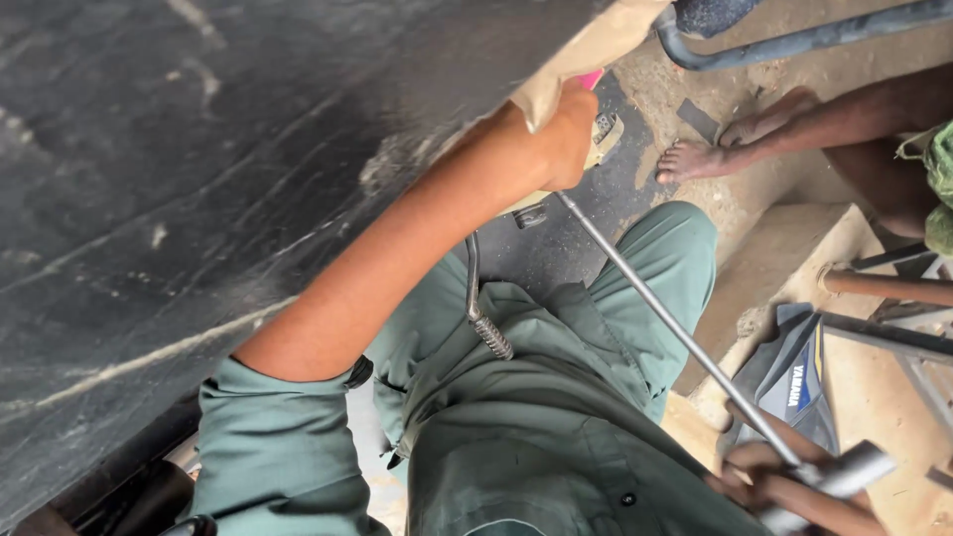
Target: The recorder is removing, inspecting, and testing a motorcycle battery using various tools.
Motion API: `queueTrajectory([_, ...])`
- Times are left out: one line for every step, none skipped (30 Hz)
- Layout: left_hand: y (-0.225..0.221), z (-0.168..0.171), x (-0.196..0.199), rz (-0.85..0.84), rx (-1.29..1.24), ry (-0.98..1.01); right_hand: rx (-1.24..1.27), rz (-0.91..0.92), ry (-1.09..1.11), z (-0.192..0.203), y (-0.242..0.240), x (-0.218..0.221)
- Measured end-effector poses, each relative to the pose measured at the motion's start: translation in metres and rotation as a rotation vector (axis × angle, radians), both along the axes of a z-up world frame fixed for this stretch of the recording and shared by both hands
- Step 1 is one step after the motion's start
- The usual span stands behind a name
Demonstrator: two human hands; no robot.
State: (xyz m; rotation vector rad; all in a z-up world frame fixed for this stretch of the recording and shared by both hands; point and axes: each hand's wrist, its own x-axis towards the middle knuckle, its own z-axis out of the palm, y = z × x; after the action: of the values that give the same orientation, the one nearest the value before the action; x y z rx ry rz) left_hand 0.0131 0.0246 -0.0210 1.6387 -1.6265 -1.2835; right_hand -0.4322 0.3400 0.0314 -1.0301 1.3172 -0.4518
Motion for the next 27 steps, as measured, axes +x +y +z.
queueTrajectory([0.008,0.021,0.007,0.136,-0.047,-0.095,-0.177,0.135,0.049,0.001,0.003,0.023])
queueTrajectory([0.002,0.017,0.009,0.132,-0.051,-0.095,-0.181,0.131,0.049,-0.001,0.001,0.037])
queueTrajectory([-0.003,0.013,0.010,-0.120,-0.231,-0.227,-0.272,0.182,0.277,0.000,0.000,0.053])
queueTrajectory([-0.004,0.006,0.012,-0.373,-0.396,-0.357,-0.349,0.237,0.502,0.003,0.003,0.071])
queueTrajectory([-0.002,0.004,0.012,-0.376,-0.386,-0.358,-0.426,0.293,0.727,0.020,-0.018,0.091])
queueTrajectory([-0.001,0.002,0.011,-0.388,-0.373,-0.373,-0.502,0.341,0.955,0.041,-0.035,0.112])
queueTrajectory([0.001,0.000,0.009,-0.401,-0.359,-0.389,-0.575,0.390,1.183,0.066,-0.048,0.132])
queueTrajectory([-0.001,0.002,0.008,-0.408,-0.368,-0.391,-0.656,0.428,1.416,0.070,-0.056,0.140])
queueTrajectory([-0.003,0.005,0.006,-0.421,-0.364,-0.418,-0.733,0.466,1.651,0.073,-0.060,0.151])
queueTrajectory([-0.003,0.006,0.004,-0.434,-0.354,-0.442,-0.801,0.507,1.887,0.076,-0.058,0.164])
queueTrajectory([-0.002,0.007,0.003,-0.442,-0.358,-0.442,-0.793,0.500,1.890,0.073,-0.051,0.153])
queueTrajectory([-0.003,0.010,0.004,-0.444,-0.349,-0.469,-0.615,0.370,1.708,0.070,-0.049,0.141])
queueTrajectory([-0.004,0.012,0.005,-0.447,-0.339,-0.496,-0.443,0.250,1.513,0.067,-0.046,0.130])
queueTrajectory([-0.004,0.014,0.007,-0.445,-0.338,-0.498,-0.445,0.252,1.510,0.067,-0.041,0.128])
queueTrajectory([-0.004,0.015,0.009,-0.447,-0.323,-0.526,-0.438,0.163,1.154,0.067,-0.036,0.125])
queueTrajectory([-0.004,0.016,0.008,-0.454,-0.309,-0.550,-0.423,0.073,0.799,0.068,-0.030,0.121])
queueTrajectory([-0.005,0.017,0.007,-0.456,-0.310,-0.550,-0.422,0.070,0.799,0.067,-0.026,0.121])
queueTrajectory([-0.006,0.018,0.004,-0.467,-0.299,-0.574,-0.441,-0.042,0.329,0.066,-0.021,0.121])
queueTrajectory([-0.007,0.020,0.000,-0.477,-0.288,-0.597,-0.440,-0.148,-0.144,0.066,-0.016,0.121])
queueTrajectory([-0.009,0.022,-0.002,-0.482,-0.294,-0.600,-0.445,-0.155,-0.145,0.053,-0.010,0.120])
queueTrajectory([-0.012,0.025,-0.004,-0.491,-0.285,-0.627,-0.842,0.034,0.488,0.041,-0.005,0.121])
queueTrajectory([-0.014,0.027,-0.004,-0.496,-0.272,-0.656,-1.188,0.237,1.144,0.028,0.000,0.121])
queueTrajectory([-0.017,0.028,-0.004,-0.498,-0.274,-0.660,-1.189,0.233,1.142,0.026,0.005,0.120])
queueTrajectory([-0.017,0.028,-0.003,-0.503,-0.255,-0.688,-1.059,0.143,1.165,0.025,0.011,0.118])
queueTrajectory([-0.018,0.028,-0.003,-0.508,-0.237,-0.715,-0.927,0.056,1.183,0.023,0.017,0.116])
queueTrajectory([-0.023,0.018,-0.006,-0.510,-0.244,-0.715,-0.928,0.050,1.187,0.029,0.015,0.121])
queueTrajectory([-0.029,0.007,-0.010,-0.468,-0.265,-0.679,-0.844,-0.175,1.010,0.034,0.013,0.126])
